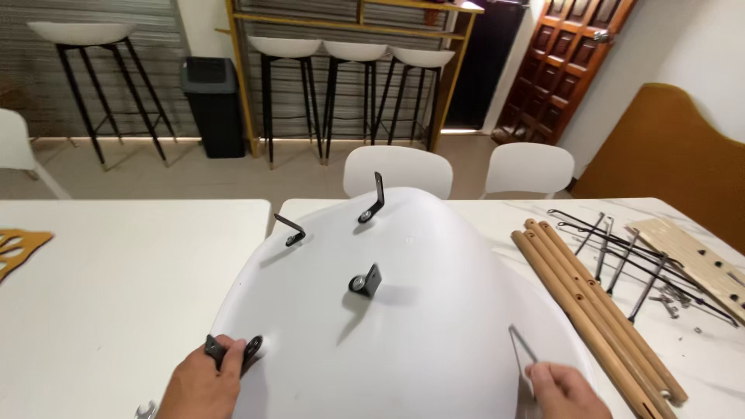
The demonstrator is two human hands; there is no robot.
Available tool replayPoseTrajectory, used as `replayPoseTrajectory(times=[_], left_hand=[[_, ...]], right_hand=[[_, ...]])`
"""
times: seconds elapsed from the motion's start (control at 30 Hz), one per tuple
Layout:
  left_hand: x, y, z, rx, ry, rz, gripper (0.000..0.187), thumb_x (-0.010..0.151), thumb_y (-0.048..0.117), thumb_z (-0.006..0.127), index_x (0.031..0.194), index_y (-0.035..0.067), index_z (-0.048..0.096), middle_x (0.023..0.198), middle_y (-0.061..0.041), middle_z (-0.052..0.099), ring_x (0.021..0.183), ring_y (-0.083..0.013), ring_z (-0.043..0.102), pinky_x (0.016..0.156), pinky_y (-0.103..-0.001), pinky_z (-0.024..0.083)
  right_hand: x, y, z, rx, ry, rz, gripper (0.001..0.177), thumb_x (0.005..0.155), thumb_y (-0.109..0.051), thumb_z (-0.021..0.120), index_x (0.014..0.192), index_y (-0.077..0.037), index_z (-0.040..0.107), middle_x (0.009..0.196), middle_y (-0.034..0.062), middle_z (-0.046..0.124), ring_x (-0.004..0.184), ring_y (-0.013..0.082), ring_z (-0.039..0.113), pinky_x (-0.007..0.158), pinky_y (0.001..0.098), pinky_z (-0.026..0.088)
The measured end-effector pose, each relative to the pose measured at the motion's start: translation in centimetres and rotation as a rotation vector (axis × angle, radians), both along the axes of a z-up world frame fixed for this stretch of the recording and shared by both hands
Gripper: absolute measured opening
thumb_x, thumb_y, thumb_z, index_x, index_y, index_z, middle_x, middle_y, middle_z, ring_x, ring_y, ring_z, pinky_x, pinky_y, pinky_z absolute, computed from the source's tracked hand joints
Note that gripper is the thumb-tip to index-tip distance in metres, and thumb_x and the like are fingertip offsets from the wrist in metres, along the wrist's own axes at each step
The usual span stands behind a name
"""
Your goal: The person assembles a chair by attaching wooden legs to a white plastic seat using metal brackets, bolts, and a screwdriver. They insert bolts through the brackets and seat, secure them with nuts, and tighten the connections.
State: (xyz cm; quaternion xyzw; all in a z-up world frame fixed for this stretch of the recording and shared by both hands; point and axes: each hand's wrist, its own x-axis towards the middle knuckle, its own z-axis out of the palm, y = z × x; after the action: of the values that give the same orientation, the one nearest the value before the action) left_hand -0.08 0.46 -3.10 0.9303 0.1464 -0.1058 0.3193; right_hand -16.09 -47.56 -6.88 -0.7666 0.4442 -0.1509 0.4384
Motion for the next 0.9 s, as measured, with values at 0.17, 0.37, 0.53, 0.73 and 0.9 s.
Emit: replayPoseTrajectory(times=[0.17,0.37,0.53,0.73,0.9], left_hand=[[-2.4,-1.1,0.6,-0.118,-0.022,-0.029,0.048,0.101,0.045,0.052,0.102,0.005,0.076,0.097,-0.02,0.076,0.097,-0.033,0.071,0.091,-0.041,0.057],[-4.5,-2.7,1.9,-0.16,-0.007,0.01,0.04,0.101,0.043,0.048,0.1,0.01,0.071,0.091,-0.017,0.074,0.097,-0.0308,0.066,0.092,-0.041,0.053],[-5.2,-3.3,1.7,-0.115,0.158,0.036,0.038,0.104,0.045,0.044,0.103,0.018,0.07,0.088,-0.013,0.072,0.093,-0.0243,0.07,0.092,-0.038,0.053],[-5.5,-4.0,1.9,-0.148,0.184,0.047,0.04,0.105,0.045,0.042,0.098,0.015,0.069,0.083,-0.01,0.071,0.089,-0.0213,0.07,0.087,-0.037,0.052],[-6.1,-4.6,2.2,-0.168,0.137,0.057,0.047,0.104,0.045,0.045,0.089,0.007,0.069,0.078,-0.013,0.07,0.082,-0.0254,0.069,0.082,-0.038,0.053]], right_hand=[[2.3,5.2,8.5,-0.023,0.048,-0.048,0.034,0.101,-0.032,0.062,0.117,-0.005,0.076,0.104,0.0137,0.078,0.095,0.0202,0.069,0.089,0.0343,0.049],[4.4,7.6,13.3,0.08,-0.05,0.04,0.035,0.104,-0.031,0.057,0.118,-0.002,0.071,0.088,0.0174,0.07,0.077,0.0263,0.061,0.072,0.0419,0.049],[5.6,7.8,15.5,0.058,0.075,0.075,0.034,0.106,-0.031,0.05,0.123,-0.006,0.065,0.082,0.0108,0.067,0.073,0.0212,0.058,0.072,0.0398,0.048],[7.0,7.0,16.4,0.093,0.021,0.157,0.034,0.107,-0.03,0.05,0.122,-0.003,0.066,0.099,0.0165,0.07,0.084,0.0228,0.06,0.078,0.0406,0.048],[7.4,2.3,17.5,0.462,-0.147,0.103,0.032,0.108,-0.032,0.034,0.133,-0.018,0.05,0.119,0.0084,0.069,0.107,0.0162,0.063,0.089,0.0478,0.053]])
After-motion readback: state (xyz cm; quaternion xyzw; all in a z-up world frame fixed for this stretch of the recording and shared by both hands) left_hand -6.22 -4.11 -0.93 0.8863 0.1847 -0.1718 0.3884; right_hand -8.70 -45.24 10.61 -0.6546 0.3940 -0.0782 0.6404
